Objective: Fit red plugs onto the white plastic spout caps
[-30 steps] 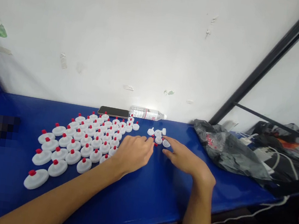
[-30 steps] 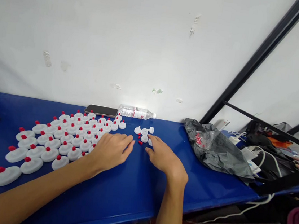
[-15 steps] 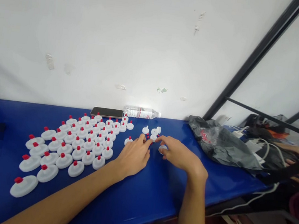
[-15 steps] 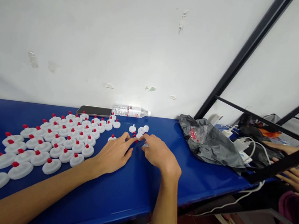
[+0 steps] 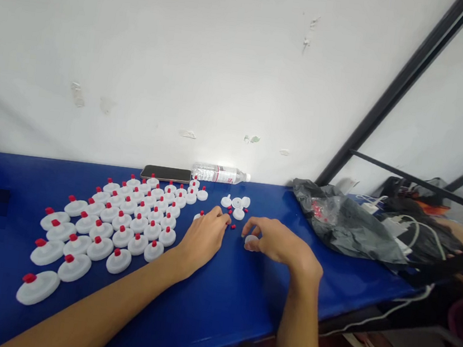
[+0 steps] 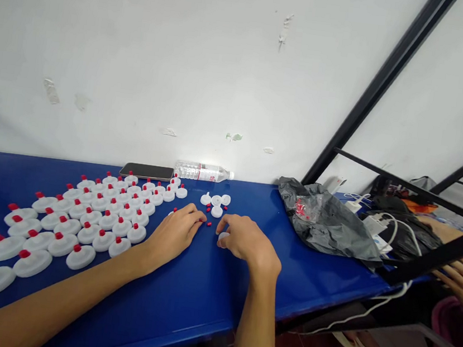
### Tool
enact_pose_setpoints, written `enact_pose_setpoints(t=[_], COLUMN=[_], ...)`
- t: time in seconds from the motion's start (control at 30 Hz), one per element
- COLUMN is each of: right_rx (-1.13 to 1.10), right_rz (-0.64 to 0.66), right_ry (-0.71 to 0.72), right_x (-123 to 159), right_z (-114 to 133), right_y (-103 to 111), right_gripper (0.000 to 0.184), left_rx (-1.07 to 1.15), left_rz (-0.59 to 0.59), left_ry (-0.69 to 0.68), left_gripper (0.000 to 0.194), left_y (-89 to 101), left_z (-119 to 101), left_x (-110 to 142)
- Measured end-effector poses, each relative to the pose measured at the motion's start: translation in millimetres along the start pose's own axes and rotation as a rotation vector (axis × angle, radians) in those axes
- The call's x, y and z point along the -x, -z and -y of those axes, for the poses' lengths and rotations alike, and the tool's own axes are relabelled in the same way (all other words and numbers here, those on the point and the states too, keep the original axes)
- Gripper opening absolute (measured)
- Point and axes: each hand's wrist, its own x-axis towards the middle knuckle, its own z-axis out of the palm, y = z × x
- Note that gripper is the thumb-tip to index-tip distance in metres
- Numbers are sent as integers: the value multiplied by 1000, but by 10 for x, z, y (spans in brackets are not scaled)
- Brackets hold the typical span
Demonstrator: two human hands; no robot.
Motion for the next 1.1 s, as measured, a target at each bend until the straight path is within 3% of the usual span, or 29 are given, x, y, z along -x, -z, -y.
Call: enact_pose_setpoints(t=[0.33,0.5,0.63,0.8,1.1], right_rx=[-152,-100,-108,-118,-105], right_rz=[-122,-187,-211,-322,-191], right_ry=[212,194,207,273,314], right_x=[65,54,55,79,96], right_z=[119,101,69,118,162], right_y=[81,70,53,78,85], right_gripper=[18,14,27,20,24], left_rx=[129,157,182,232,295], left_rz=[-49,-64,-72,-110,-167], left_ry=[-28,-58,-62,-36,-8], left_gripper=[24,27,26,22,23], left_y=[45,52,46,57,70], left_z=[18,0,6,2,6], left_x=[41,62,71,80,64])
